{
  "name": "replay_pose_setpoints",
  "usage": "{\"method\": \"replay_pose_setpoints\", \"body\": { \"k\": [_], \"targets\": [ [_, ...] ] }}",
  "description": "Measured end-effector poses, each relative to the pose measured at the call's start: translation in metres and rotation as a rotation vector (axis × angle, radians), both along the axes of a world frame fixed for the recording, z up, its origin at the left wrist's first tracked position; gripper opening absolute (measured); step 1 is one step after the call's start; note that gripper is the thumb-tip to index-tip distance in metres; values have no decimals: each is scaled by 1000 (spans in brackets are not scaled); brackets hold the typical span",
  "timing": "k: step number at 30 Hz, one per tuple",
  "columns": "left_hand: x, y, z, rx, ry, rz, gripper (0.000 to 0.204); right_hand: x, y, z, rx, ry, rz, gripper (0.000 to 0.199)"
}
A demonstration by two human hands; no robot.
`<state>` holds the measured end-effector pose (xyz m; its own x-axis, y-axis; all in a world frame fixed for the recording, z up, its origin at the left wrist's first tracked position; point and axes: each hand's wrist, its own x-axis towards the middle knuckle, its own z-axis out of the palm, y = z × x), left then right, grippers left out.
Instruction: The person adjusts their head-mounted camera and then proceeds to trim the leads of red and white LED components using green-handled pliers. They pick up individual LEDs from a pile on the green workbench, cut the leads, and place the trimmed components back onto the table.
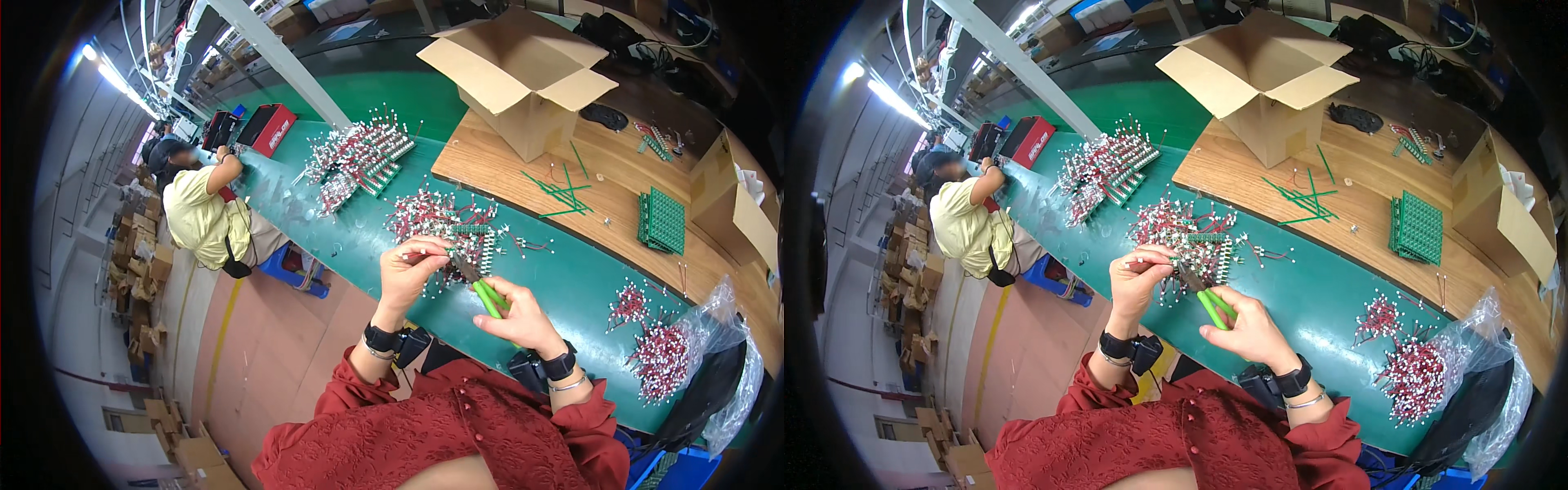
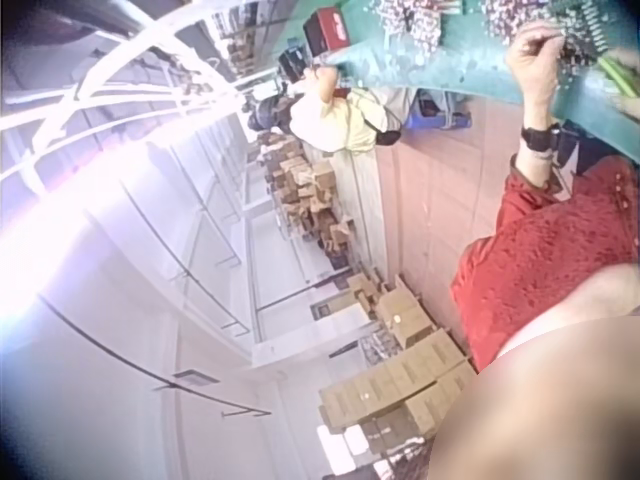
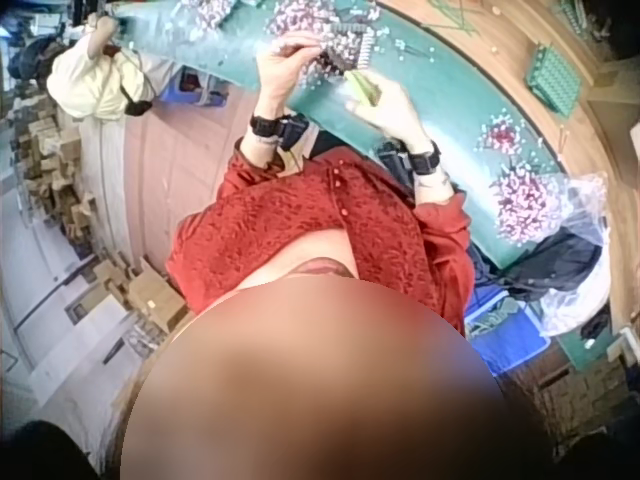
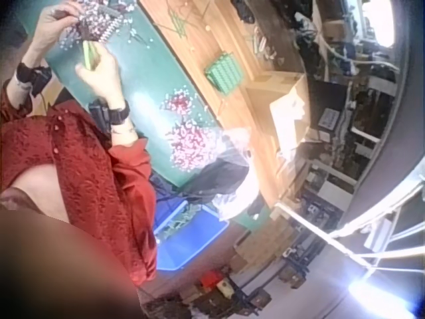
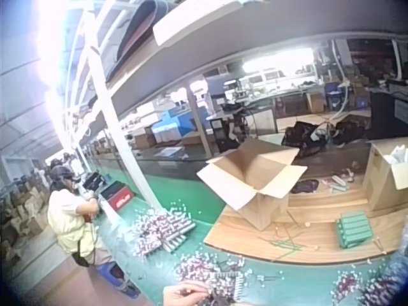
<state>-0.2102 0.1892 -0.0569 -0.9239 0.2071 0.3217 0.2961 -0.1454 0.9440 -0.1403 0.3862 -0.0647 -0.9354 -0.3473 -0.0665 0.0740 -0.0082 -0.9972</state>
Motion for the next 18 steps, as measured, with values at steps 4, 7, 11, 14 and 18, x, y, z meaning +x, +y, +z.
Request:
{"method": "replay_pose_setpoints", "body": {
  "k": [4, 7, 11, 14, 18],
  "targets": [
    [-2, 4, -7, 454, -275, -31, 14, -2, 1, 2, -266, -86, 65, 46],
    [-6, -3, -8, 460, -349, 127, 10, -1, -3, 12, 339, 184, -175, 51],
    [0, -5, 0, 206, -207, 203, 12, 0, -7, 15, 700, 358, -372, 55],
    [0, -3, -2, 54, -88, 199, 14, 0, -6, 18, 504, 232, -309, 56],
    [4, 7, 2, 20, -71, 156, 12, 1, -8, 11, 346, 197, -219, 56]
  ]
}}
